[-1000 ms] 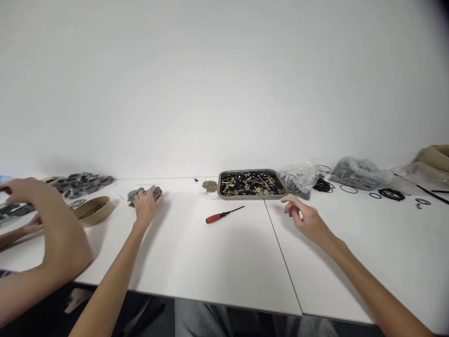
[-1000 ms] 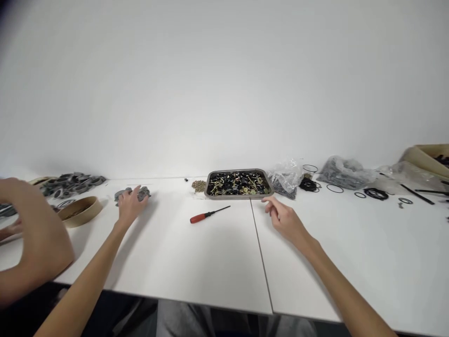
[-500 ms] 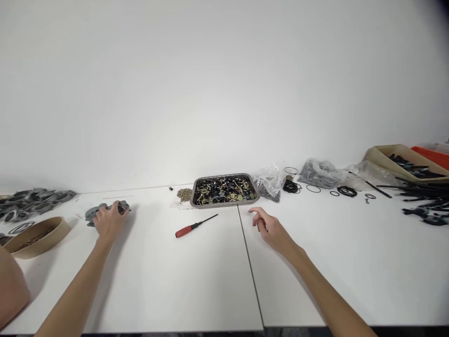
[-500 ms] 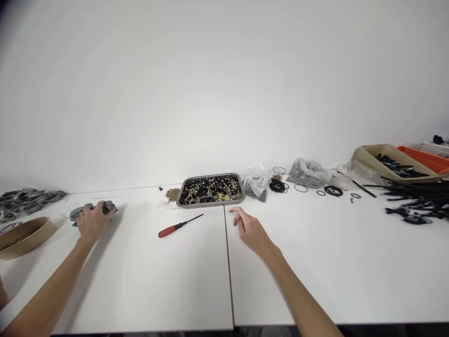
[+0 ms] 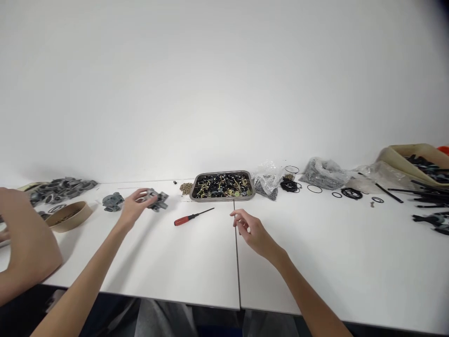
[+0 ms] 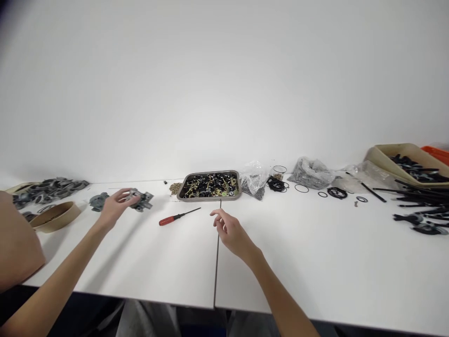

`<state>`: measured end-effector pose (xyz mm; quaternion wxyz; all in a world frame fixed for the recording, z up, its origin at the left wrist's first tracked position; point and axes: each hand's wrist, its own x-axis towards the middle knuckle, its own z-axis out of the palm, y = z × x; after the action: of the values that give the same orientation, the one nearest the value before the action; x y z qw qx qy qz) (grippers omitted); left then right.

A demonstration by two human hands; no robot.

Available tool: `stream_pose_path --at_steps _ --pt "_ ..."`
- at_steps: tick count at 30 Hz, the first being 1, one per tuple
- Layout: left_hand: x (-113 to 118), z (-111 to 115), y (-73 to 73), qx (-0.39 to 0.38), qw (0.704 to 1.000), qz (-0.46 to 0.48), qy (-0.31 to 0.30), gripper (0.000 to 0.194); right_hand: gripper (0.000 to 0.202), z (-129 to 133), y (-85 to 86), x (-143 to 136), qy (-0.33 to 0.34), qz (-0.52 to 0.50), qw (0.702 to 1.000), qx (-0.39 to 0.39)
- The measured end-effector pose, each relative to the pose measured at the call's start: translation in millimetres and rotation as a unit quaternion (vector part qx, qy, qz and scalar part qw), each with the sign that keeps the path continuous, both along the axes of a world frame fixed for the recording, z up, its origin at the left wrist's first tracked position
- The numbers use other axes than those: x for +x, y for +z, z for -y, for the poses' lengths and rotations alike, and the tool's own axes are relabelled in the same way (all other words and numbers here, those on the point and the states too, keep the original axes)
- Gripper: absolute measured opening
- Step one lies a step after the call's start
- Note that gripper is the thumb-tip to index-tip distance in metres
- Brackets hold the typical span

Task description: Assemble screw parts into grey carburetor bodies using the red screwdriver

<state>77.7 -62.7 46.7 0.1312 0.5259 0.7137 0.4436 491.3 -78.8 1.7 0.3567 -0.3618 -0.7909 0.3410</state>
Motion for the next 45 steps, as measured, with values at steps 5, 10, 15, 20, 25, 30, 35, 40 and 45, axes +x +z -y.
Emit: stream_pose_path --at_steps 5,10,15,20,25,30,35,40,45 --pt "105.6 29.1 4.9 -0.045 0.938 0.17 -0.299 0.068 0.037 13.9 9.6 -18.0 0.046 -0.034 0.998 -0.029" --pt "167.6 41.2 -14.1 -0.098 0.799 0.337 -0.489 0.071 0.043 41.5 5.2 -12.4 0.047 -0.063 0.997 -0.021" --pt "174.2 31.2 -34.6 -0.161 0.75 0.329 -0.551 0.072 0.037 63.0 1.3 -3.6 0.003 -0.027 1.0 -0.01" --pt "152.2 10.3 -32.5 -0.169 0.773 0.247 -0.559 0.059 0.029 59.9 2.6 -20.0 -0.024 0.041 0.999 -0.01" --pt "124.6 -25.6 -26.6 -0.042 0.878 0.171 -0.444 0.034 0.033 51.8 -2.2 -49.0 -0.041 0.126 0.991 -0.002" --pt "112.8 -46.0 -54.6 0.104 0.926 0.096 -0.35 0.019 0.043 35.7 21.9 -54.5 0.011 0.206 0.978 -0.024" --pt "103.6 -40.4 -83.9 0.204 0.919 -0.012 -0.337 0.021 0.036 -29.8 82.1 -27.1 0.015 0.217 0.976 -0.031" --pt "102.8 -37.3 -94.0 0.223 0.902 -0.094 -0.359 0.023 0.029 -130.1 97.4 -1.0 -0.179 0.189 0.963 0.063" --pt "102.4 -38.3 -95.9 0.213 0.886 -0.159 -0.381 0.022 0.021 -195.9 53.0 -2.2 -0.238 0.229 0.941 0.077"
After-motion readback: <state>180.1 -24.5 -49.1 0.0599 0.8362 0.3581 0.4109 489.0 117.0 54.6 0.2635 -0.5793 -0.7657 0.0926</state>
